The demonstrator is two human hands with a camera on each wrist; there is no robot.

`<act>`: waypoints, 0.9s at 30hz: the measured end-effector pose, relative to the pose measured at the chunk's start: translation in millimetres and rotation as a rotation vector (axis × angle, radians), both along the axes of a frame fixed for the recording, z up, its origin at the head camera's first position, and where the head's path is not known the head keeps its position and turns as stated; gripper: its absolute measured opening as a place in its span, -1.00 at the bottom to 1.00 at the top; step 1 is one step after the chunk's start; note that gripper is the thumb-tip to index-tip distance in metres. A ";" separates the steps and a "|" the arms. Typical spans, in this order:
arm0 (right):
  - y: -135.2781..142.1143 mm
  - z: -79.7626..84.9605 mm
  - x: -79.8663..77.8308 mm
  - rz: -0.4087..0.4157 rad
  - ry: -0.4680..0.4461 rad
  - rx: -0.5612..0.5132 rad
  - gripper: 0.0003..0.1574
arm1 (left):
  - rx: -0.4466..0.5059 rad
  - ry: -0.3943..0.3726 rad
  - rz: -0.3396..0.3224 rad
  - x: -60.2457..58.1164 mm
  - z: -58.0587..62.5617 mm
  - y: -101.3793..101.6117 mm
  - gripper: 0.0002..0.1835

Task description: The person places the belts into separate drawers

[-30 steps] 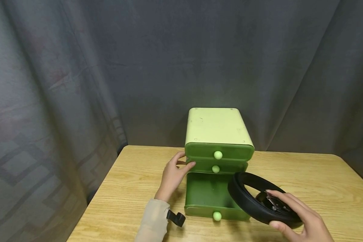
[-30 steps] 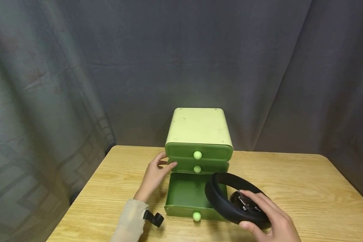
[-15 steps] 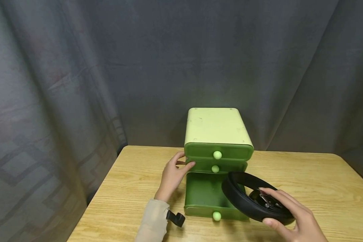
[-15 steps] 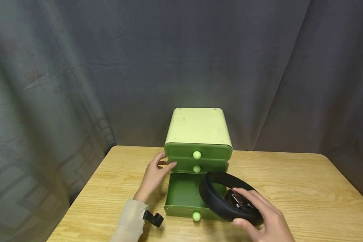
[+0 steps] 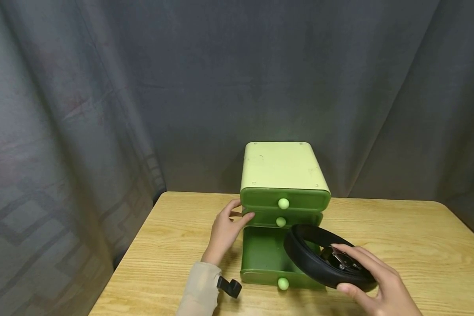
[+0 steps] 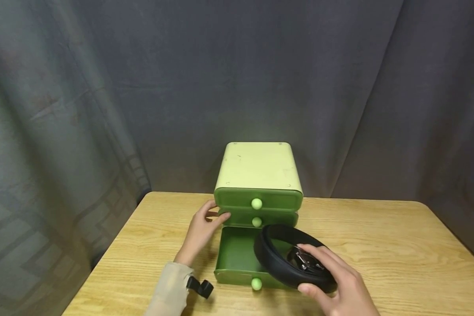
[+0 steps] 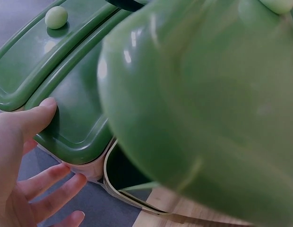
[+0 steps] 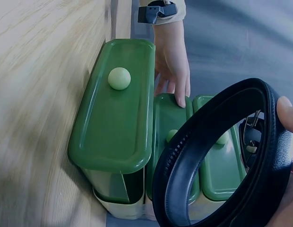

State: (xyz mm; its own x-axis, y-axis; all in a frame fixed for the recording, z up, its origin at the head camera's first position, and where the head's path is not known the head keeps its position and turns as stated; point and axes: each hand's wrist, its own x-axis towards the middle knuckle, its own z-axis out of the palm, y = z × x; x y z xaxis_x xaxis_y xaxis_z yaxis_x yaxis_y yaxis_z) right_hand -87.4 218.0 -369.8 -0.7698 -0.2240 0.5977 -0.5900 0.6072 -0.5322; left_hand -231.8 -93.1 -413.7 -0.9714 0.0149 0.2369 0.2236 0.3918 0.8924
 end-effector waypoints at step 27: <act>-20.4 -1.1 -6.1 0.125 -0.001 -0.008 -0.04 | -0.005 0.007 -0.007 0.4 1.1 0.3 -0.40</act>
